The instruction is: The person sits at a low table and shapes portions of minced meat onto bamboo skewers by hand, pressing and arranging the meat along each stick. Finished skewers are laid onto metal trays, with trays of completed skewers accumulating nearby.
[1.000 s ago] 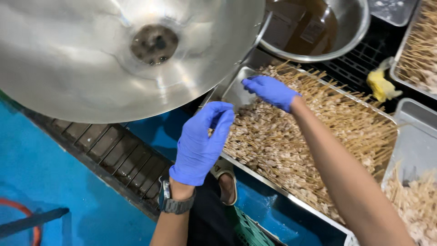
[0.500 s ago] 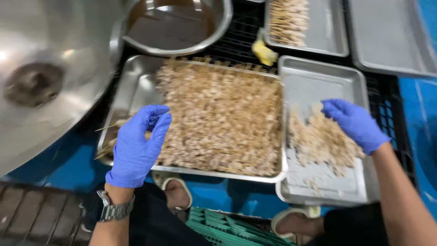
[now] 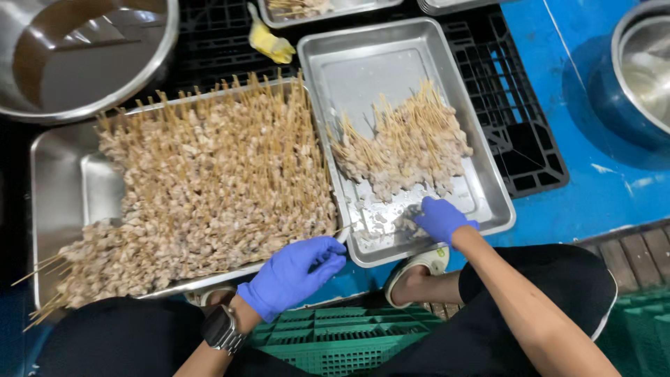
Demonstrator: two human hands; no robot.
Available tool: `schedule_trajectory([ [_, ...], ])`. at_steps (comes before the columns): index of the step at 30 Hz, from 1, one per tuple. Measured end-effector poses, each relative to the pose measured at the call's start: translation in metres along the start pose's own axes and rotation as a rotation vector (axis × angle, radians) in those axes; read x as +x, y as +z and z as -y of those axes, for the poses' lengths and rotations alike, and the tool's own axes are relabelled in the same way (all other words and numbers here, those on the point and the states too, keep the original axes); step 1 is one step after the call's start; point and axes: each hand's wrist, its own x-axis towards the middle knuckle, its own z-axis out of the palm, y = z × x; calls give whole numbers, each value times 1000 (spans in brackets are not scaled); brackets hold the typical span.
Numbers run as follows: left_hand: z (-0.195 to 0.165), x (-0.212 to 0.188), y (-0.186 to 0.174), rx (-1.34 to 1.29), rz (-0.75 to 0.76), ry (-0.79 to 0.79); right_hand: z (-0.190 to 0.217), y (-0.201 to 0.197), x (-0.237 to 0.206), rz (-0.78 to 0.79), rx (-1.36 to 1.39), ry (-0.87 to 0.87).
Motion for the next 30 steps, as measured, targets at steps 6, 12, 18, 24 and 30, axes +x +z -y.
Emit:
schedule_trajectory([
  [6,17,15,13,109,36,101,35,26,-16,33,288,-219],
  [12,26,10,12,163,-24,113,94,0,-11,-128,360,-374],
  [18,22,10,10,197,-24,148,102,-31,29,-596,202,-325],
  [24,23,9,8,216,-45,238,87,-36,67,-467,216,-194],
  [30,30,9,6,233,-93,294,79,-32,76,-443,233,-236],
])
